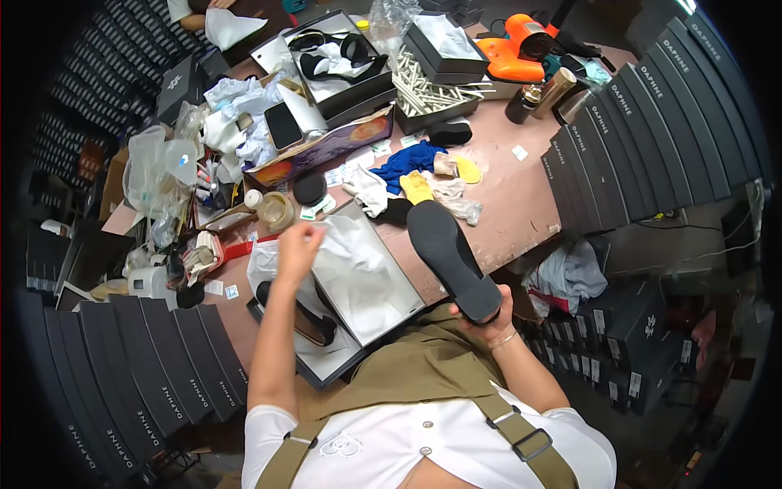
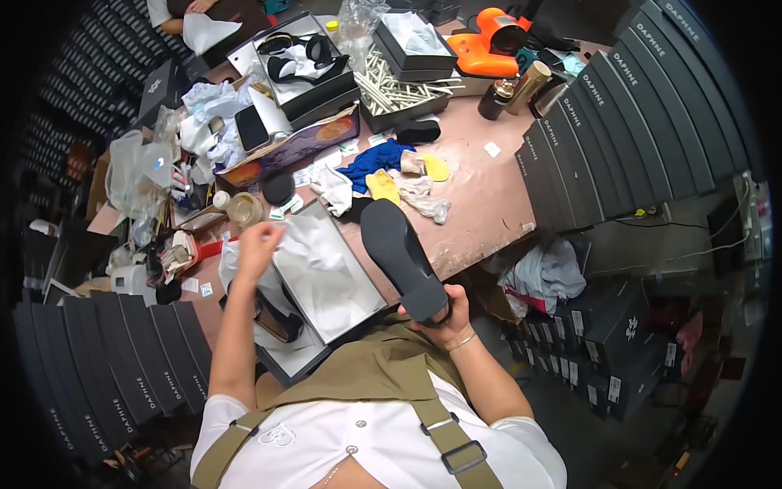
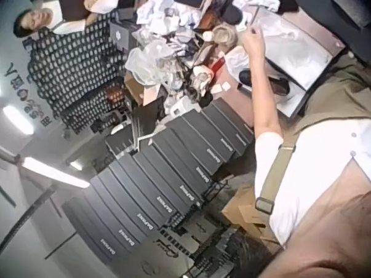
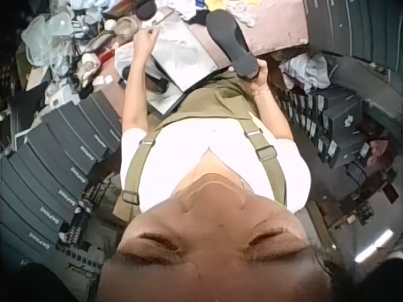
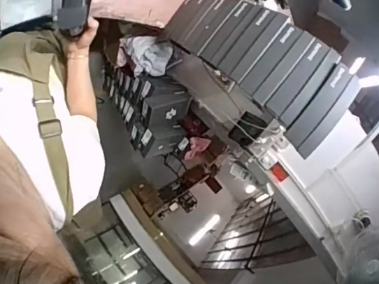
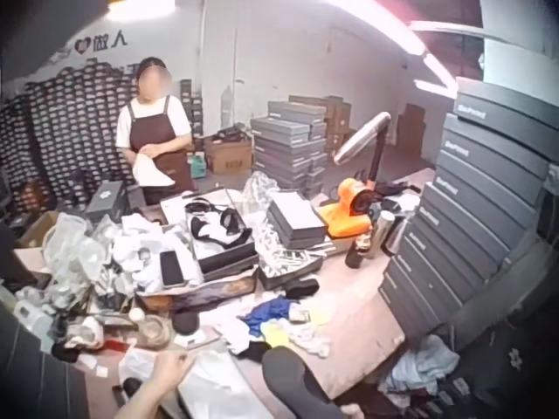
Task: Inspecting, cleaning, marking the soles, and packing pairs of high-heeled shoes into boxes at a factory workbench.
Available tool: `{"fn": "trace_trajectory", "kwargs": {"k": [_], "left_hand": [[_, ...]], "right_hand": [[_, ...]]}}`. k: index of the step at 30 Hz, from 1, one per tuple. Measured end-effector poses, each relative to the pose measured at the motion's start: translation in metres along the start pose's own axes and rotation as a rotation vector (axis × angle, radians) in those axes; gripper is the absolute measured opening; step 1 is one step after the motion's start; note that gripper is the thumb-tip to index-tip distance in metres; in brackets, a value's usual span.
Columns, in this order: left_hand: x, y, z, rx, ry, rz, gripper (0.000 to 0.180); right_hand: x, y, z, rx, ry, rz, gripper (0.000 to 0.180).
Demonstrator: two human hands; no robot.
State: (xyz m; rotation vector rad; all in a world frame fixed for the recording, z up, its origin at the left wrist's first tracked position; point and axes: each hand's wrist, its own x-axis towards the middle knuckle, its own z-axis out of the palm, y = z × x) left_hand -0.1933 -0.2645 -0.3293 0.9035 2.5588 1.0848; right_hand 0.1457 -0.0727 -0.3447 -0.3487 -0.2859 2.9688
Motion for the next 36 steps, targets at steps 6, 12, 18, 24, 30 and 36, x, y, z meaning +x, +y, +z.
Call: {"fn": "trace_trajectory", "kwargs": {"k": [6,12,18,24,30,36], "left_hand": [[-0.038,0.043,-0.07,-0.036,0.134,0.276,0.026],[-0.074,0.053,-0.02,0.079,0.081,0.453,0.051],[-0.129,0.071,-0.057,0.015,-0.033,0.344,0.066],[-0.173,0.027,-0.047,0.029,-0.106,0.23,0.072],[-0.193,0.063,-0.049,-0.083,0.058,0.46,0.078],[-0.201,0.072,-0.052,0.012,0.103,0.531,0.074]], "right_hand": [[0.015,0.001,0.011,-0.006,-0.181,0.061,0.061],[-0.006,0.0,0.084,-0.315,-0.233,0.316,0.072],[-0.011,0.016,0.118,-0.941,-0.095,0.376,0.062],[0.015,0.05,0.086,-1.45,0.074,0.303,0.038],[0.016,0.068,0.11,-0.633,0.041,0.476,0.042],[0.02,0.123,0.129,-0.541,0.154,0.065,0.043]]}}
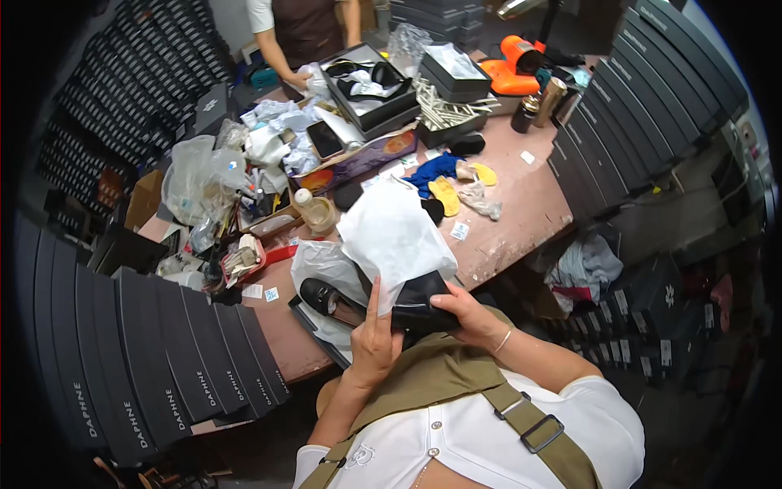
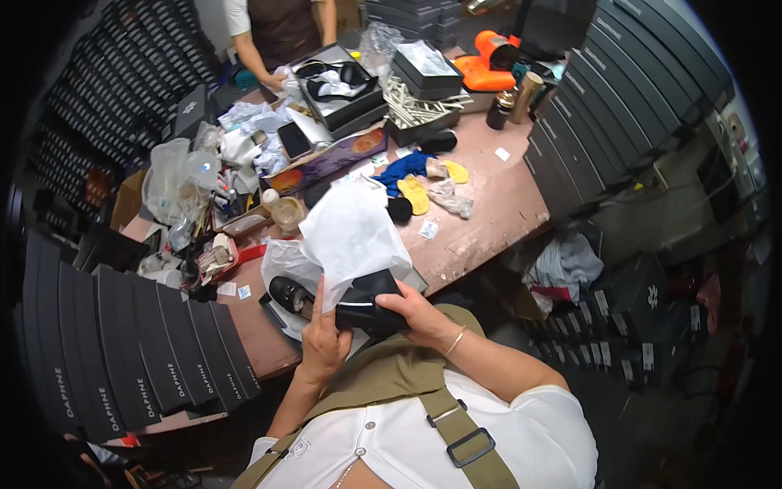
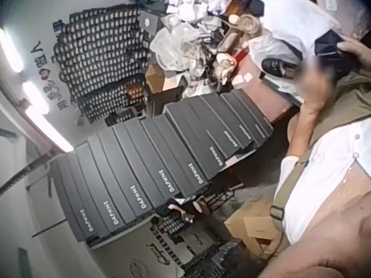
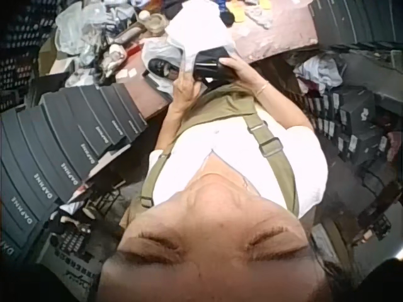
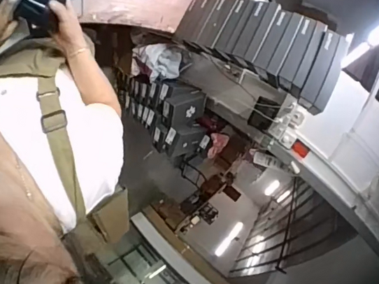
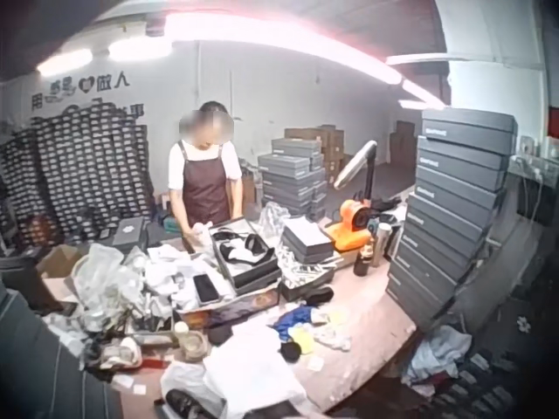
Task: Inspecting, cleaning, marking the soles, and packing pairs of high-heeled shoes into boxes at a factory workbench.
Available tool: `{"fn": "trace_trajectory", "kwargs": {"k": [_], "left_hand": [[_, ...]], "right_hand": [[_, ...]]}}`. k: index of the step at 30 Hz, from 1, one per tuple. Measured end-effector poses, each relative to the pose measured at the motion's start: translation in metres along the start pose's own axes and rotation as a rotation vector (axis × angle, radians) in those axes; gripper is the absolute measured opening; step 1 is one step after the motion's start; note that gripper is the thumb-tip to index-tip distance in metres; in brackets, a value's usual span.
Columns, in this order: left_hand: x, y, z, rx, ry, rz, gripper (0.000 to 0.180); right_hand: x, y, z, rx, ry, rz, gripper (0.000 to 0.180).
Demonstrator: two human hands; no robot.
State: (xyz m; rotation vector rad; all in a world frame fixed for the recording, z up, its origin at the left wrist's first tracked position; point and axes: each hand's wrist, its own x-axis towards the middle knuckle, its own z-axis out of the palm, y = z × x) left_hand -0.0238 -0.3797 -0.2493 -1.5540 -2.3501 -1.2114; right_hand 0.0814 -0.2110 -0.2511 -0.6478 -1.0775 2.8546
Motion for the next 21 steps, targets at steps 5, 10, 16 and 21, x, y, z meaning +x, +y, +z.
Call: {"fn": "trace_trajectory", "kwargs": {"k": [5,10,16,21], "left_hand": [[0.001,0.018,0.016,-0.064,-0.118,0.03,0.064],[0.029,0.034,0.057,-0.155,0.009,0.17,0.053],[0.036,0.045,0.071,-0.304,0.011,0.345,0.048],[0.035,0.047,0.106,-0.419,-0.133,0.433,0.042]], "right_hand": [[-0.001,-0.022,-0.018,0.36,0.306,0.061,0.037],[-0.002,0.008,-0.034,-0.458,0.314,-0.341,0.054],[-0.007,-0.003,-0.079,0.103,0.109,-0.134,0.056],[0.013,0.002,-0.142,-0.507,0.042,-0.362,0.048]]}}
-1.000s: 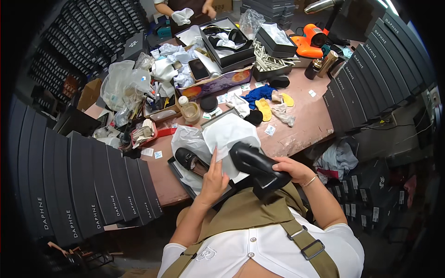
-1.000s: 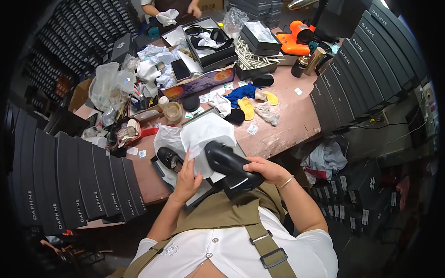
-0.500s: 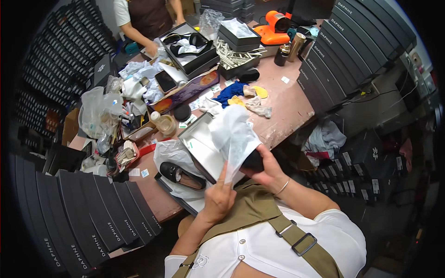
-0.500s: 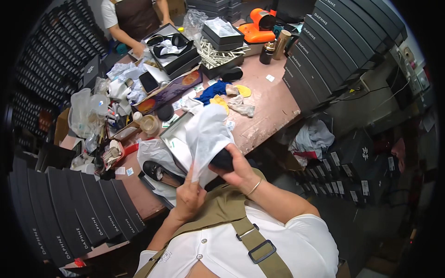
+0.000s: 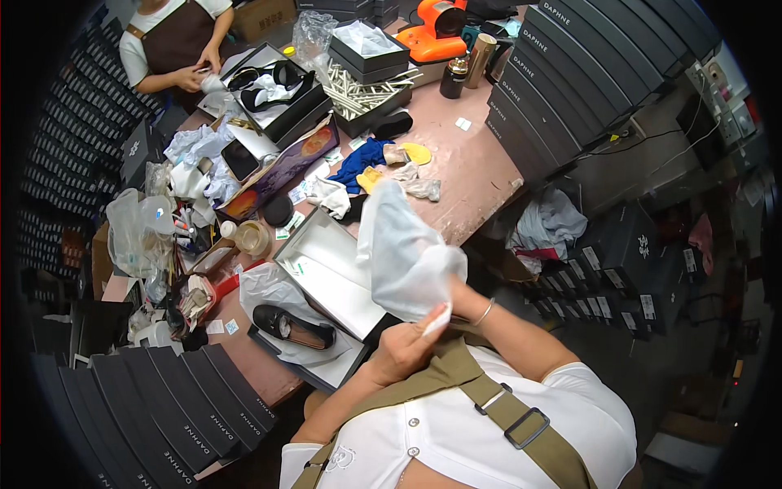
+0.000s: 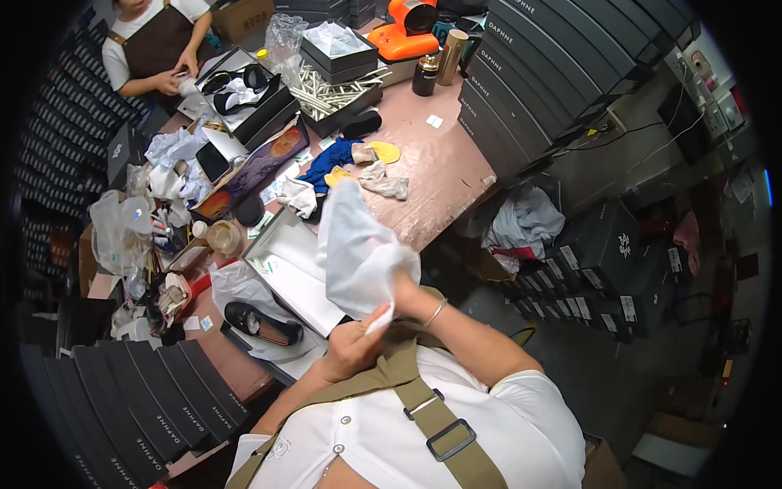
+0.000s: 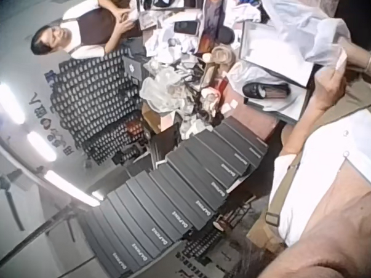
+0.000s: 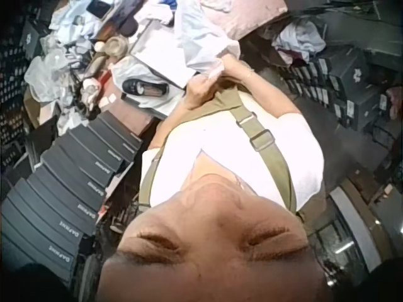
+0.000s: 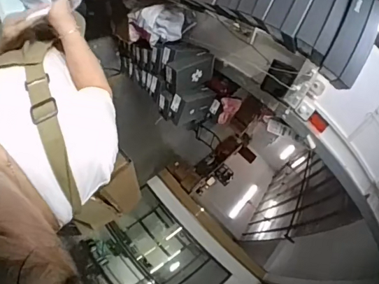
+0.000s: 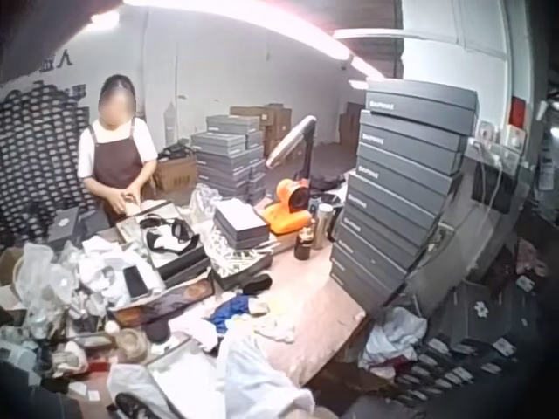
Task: Inspecting, cleaning, marking the soles, and packing pairs of high-heeled shoes into boxes at a factory workbench.
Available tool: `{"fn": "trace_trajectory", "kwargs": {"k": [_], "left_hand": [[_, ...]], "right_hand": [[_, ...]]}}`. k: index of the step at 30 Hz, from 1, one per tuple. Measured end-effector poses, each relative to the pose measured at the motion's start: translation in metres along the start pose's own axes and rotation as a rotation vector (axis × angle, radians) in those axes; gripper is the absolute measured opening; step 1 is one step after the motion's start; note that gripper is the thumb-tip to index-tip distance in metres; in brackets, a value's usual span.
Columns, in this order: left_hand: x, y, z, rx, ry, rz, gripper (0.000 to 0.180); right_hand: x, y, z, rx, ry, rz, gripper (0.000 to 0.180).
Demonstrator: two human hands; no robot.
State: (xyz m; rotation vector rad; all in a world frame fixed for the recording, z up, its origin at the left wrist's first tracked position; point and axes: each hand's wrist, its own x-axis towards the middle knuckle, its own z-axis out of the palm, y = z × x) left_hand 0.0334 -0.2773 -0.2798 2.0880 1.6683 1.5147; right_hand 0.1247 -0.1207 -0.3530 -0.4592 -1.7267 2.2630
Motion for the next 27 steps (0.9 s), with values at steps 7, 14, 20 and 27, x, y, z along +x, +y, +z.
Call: {"fn": "trace_trajectory", "kwargs": {"k": [7,14,20,27], "left_hand": [[0.042,-0.004,0.007,-0.056,-0.062,0.112,0.038],[0.06,-0.021,0.035,-0.104,-0.291,0.108,0.045],[0.048,-0.028,0.037,-0.323,-0.327,-0.043,0.054],[-0.096,-0.035,-0.063,0.309,0.844,-1.027,0.041]], "right_hand": [[0.005,-0.017,-0.015,0.633,0.22,0.172,0.035],[0.035,-0.016,-0.053,0.353,0.44,0.134,0.024],[0.1,-0.036,-0.127,-1.189,0.453,-0.001,0.018],[0.12,-0.101,-0.054,-1.164,-0.44,0.029,0.02]]}}
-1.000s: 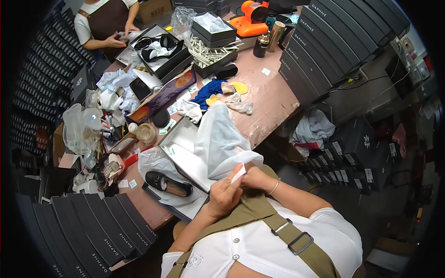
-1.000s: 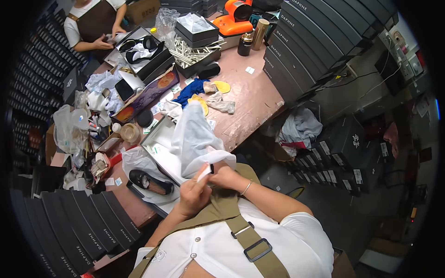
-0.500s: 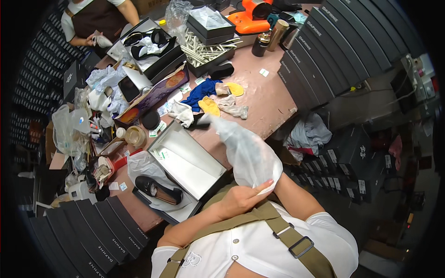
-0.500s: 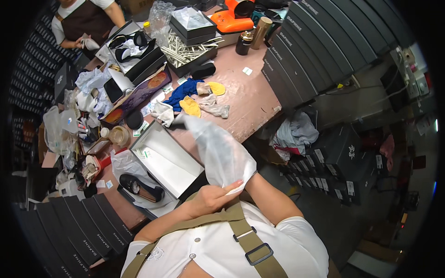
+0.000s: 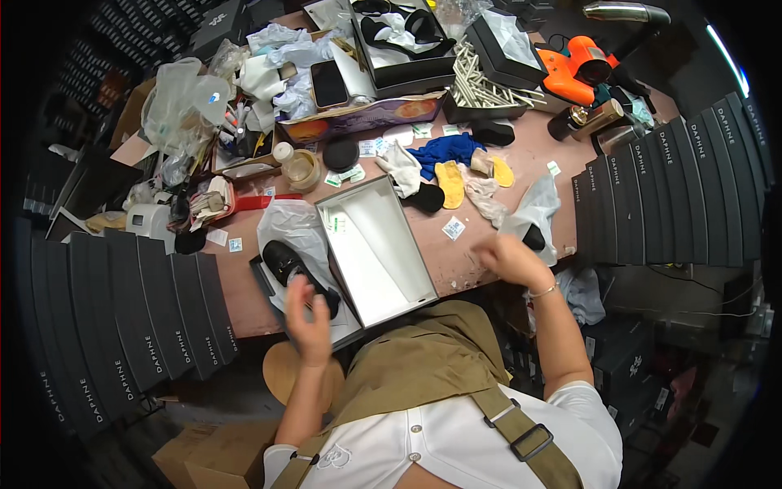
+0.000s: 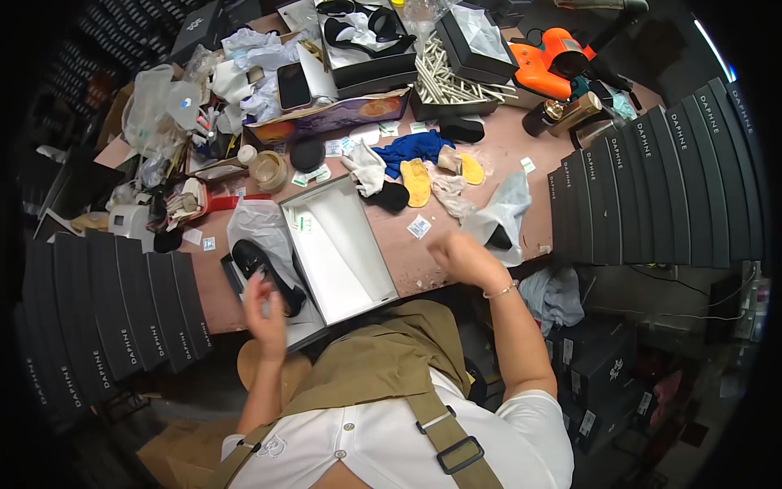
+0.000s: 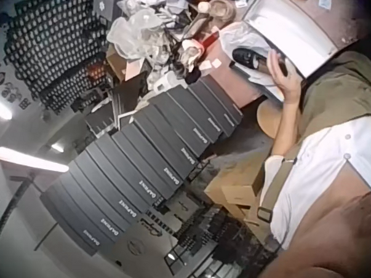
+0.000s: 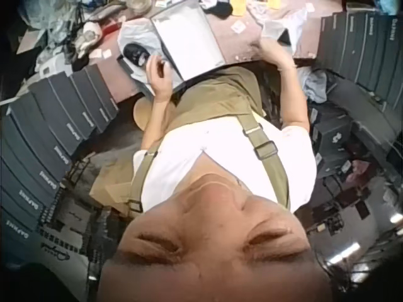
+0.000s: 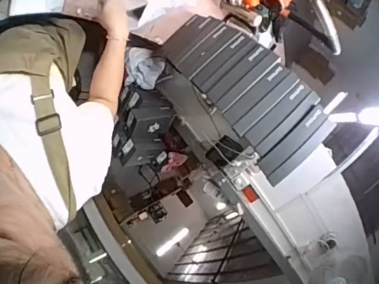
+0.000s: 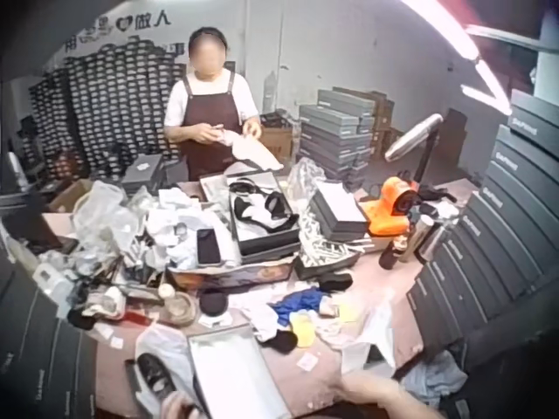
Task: Inspecting, cleaning, marking the soles, and packing pairs of high-heeled shoes into boxes at a factory workbench.
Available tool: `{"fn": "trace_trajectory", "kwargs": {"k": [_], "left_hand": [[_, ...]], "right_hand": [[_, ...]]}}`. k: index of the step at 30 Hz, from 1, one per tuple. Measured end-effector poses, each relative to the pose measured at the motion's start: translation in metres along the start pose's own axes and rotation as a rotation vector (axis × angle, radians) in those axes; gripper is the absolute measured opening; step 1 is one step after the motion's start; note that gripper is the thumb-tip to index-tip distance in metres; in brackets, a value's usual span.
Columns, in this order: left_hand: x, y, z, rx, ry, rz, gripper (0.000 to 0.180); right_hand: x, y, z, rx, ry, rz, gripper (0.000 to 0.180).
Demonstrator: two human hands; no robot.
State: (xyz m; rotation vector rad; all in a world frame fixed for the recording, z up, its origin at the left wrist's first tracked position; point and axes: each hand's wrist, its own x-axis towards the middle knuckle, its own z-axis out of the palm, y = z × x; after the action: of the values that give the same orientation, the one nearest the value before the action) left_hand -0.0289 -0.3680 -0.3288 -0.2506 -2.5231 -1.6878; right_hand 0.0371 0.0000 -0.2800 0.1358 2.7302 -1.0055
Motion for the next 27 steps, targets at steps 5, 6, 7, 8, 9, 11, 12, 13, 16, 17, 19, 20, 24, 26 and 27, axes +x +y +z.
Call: {"fn": "trace_trajectory", "kwargs": {"k": [5,6,7,8,9,11,12,13,16,17,19,20,24,26,27], "left_hand": [[-0.004,-0.078,-0.031,-0.11,0.138,-0.35,0.05],[-0.003,-0.084,-0.027,-0.126,0.151,-0.386,0.052],[-0.005,-0.09,-0.028,-0.12,0.135,-0.425,0.058],[-0.006,-0.089,-0.025,-0.138,0.147,-0.468,0.059],[-0.006,-0.086,-0.02,-0.156,0.154,-0.512,0.06],[-0.007,-0.087,-0.01,-0.179,0.167,-0.572,0.066],[-0.005,-0.092,-0.006,-0.176,0.147,-0.596,0.067],[-0.005,-0.102,-0.007,-0.168,0.14,-0.625,0.068],[0.006,-0.111,-0.003,-0.132,0.122,-0.692,0.07],[0.01,-0.115,-0.003,-0.131,0.127,-0.704,0.071],[0.016,-0.125,-0.002,-0.134,0.118,-0.714,0.069],[0.015,-0.133,-0.001,-0.143,0.138,-0.706,0.068],[0.018,-0.162,0.004,-0.127,0.146,-0.641,0.062],[0.023,-0.165,0.0,-0.089,0.072,-0.683,0.055],[0.026,-0.17,-0.003,-0.068,0.049,-0.688,0.054]], "right_hand": [[0.097,0.12,-0.004,-0.196,0.496,0.446,0.031],[0.103,0.161,0.009,-0.22,0.416,0.557,0.034],[0.114,0.19,0.023,-0.244,0.326,0.66,0.036],[0.119,0.206,0.04,-0.196,0.359,0.63,0.036],[0.116,0.217,0.057,-0.148,0.391,0.603,0.036],[0.118,0.22,0.085,-0.158,0.449,0.568,0.025],[0.115,0.225,0.092,-0.198,0.49,0.574,0.02],[0.116,0.214,0.089,-0.149,0.542,0.474,0.019],[0.135,0.185,0.064,-0.053,0.66,0.221,0.015],[0.147,0.18,0.058,-0.025,0.69,0.145,0.014],[0.18,0.182,0.047,-0.139,0.686,0.093,0.013],[0.197,0.184,0.042,-0.197,0.684,0.067,0.013],[0.249,0.18,0.031,-0.35,0.493,0.098,0.016],[0.252,0.176,0.025,-0.444,0.41,0.021,0.018],[0.25,0.167,0.019,-0.314,0.373,0.073,0.019]]}}
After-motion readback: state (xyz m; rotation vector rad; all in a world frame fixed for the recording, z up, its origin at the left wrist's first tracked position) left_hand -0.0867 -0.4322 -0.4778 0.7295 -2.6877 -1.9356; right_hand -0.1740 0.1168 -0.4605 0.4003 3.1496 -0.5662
